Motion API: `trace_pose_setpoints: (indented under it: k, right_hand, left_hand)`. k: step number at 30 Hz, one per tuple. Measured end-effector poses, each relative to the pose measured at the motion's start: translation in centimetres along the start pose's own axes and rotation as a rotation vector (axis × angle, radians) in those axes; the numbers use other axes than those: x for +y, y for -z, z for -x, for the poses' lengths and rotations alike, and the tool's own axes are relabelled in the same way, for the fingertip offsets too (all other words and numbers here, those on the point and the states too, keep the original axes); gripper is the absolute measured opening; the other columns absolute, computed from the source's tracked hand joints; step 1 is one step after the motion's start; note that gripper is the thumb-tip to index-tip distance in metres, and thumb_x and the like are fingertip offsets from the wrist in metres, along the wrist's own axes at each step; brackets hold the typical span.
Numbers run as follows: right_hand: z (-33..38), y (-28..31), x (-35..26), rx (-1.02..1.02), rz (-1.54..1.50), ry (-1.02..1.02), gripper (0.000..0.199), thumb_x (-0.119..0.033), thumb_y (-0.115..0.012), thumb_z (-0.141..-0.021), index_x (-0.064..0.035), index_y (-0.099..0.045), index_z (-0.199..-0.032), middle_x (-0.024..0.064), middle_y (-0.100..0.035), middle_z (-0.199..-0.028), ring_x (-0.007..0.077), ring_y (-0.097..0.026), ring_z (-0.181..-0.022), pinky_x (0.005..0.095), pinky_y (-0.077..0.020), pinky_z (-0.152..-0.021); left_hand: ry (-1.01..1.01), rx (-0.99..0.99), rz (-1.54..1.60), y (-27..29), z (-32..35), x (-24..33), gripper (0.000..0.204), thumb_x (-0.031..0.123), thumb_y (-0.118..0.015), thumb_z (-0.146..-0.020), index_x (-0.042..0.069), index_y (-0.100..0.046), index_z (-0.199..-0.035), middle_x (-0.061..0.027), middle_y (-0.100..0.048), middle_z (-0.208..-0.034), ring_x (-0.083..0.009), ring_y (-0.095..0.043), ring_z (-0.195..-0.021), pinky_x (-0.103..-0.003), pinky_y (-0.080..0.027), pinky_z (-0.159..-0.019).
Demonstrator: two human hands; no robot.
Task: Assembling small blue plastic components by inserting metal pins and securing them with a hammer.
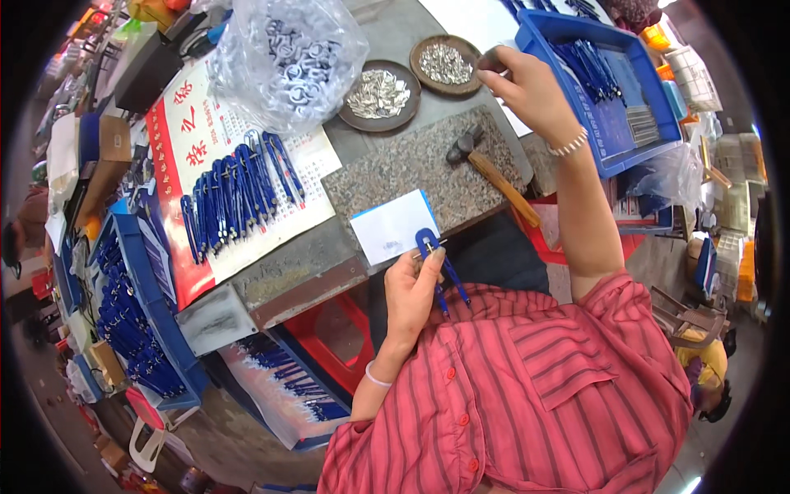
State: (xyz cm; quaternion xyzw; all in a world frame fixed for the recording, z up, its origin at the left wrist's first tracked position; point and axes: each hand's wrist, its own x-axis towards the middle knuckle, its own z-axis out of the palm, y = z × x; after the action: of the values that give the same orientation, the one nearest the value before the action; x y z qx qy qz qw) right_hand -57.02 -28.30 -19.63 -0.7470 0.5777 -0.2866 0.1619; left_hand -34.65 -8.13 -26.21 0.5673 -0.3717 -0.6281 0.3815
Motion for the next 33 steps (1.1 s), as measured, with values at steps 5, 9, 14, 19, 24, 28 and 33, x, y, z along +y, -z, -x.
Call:
trace_pose_setpoints:
  k: [5, 9, 14, 19, 24, 28, 33]
  right_hand:
    - [-3.9, -3.6, 4.0, -0.084, 0.277, 0.012, 0.024, -0.018, -0.064, -0.079, 0.0015, -0.059, -0.091, 0.021, -0.063, -0.083, 0.0374, -0.061, -0.08, 0.0411, -0.048, -0.072]
    - [-5.1, -5.4, 5.3, -0.106, 0.381, 0.02, 0.021, -0.015, -0.06, -0.077, 0.0009, -0.059, -0.09, 0.0223, -0.061, -0.083, 0.0392, -0.059, -0.084, 0.0462, -0.0457, -0.077]
    - [-6.1, -5.7, 4.9, -0.153, 0.407, -0.023, 0.019, -0.013, -0.057, -0.077, 0.0021, -0.059, -0.089, 0.0234, -0.063, -0.084, 0.0396, -0.06, -0.085, 0.0467, -0.0465, -0.079]
    - [-6.4, -5.1, 4.1, -0.167, 0.354, -0.083, 0.018, -0.014, -0.057, -0.077, -0.0002, -0.062, -0.087, 0.0212, -0.065, -0.086, 0.0387, -0.061, -0.085, 0.0461, -0.0485, -0.076]
    - [-6.4, -5.5, 4.3, -0.09, 0.305, -0.002, 0.018, -0.014, -0.058, -0.078, 0.0006, -0.059, -0.088, 0.0217, -0.064, -0.085, 0.0391, -0.061, -0.085, 0.0457, -0.0475, -0.076]
    - [-6.8, -5.9, 4.1, -0.175, 0.341, -0.005, 0.017, -0.013, -0.059, -0.076, -0.0006, -0.06, -0.087, 0.0207, -0.065, -0.087, 0.0381, -0.061, -0.087, 0.0453, -0.0484, -0.077]
    - [-6.5, -5.9, 4.1, -0.139, 0.325, -0.042, 0.017, -0.013, -0.056, -0.077, -0.0002, -0.06, -0.087, 0.021, -0.064, -0.086, 0.0385, -0.061, -0.086, 0.046, -0.0479, -0.077]
  left_hand:
    - [-0.013, -0.033, -0.011, -0.1, 0.0, -0.1, 0.024, 0.024, -0.06, -0.094, 0.004, -0.06, -0.081, 0.0042, -0.055, -0.065, -0.0022, -0.045, -0.057, -0.02, -0.033, -0.052]
    - [-0.008, -0.031, 0.01, -0.1, 0.0, -0.2, 0.023, 0.024, -0.06, -0.093, 0.003, -0.061, -0.084, 0.0039, -0.055, -0.066, -0.0019, -0.045, -0.057, -0.02, -0.034, -0.052]
    - [-0.001, -0.028, -0.003, 0.0, 0.0, -0.2, 0.024, 0.024, -0.061, -0.093, 0.002, -0.061, -0.083, 0.0041, -0.055, -0.064, -0.0013, -0.044, -0.056, -0.019, -0.033, -0.05]
    - [-0.002, -0.027, 0.012, 0.1, -0.2, -0.3, 0.025, 0.024, -0.062, -0.092, 0.0, -0.062, -0.083, 0.0022, -0.056, -0.063, -0.0026, -0.046, -0.056, -0.021, -0.035, -0.05]
    - [-0.009, -0.035, 0.02, 0.1, -0.1, -0.1, 0.027, 0.024, -0.062, -0.092, -0.001, -0.062, -0.084, 0.0009, -0.057, -0.062, -0.0035, -0.047, -0.056, -0.022, -0.036, -0.05]
    - [-0.008, -0.029, 0.019, 0.1, 0.0, -0.2, 0.027, 0.025, -0.063, -0.092, -0.002, -0.062, -0.085, 0.001, -0.056, -0.062, -0.0034, -0.047, -0.056, -0.022, -0.036, -0.05]
    - [-0.006, -0.025, 0.011, 0.0, -0.1, -0.2, 0.028, 0.025, -0.062, -0.092, -0.002, -0.063, -0.085, 0.0008, -0.056, -0.062, -0.0032, -0.047, -0.056, -0.022, -0.036, -0.05]
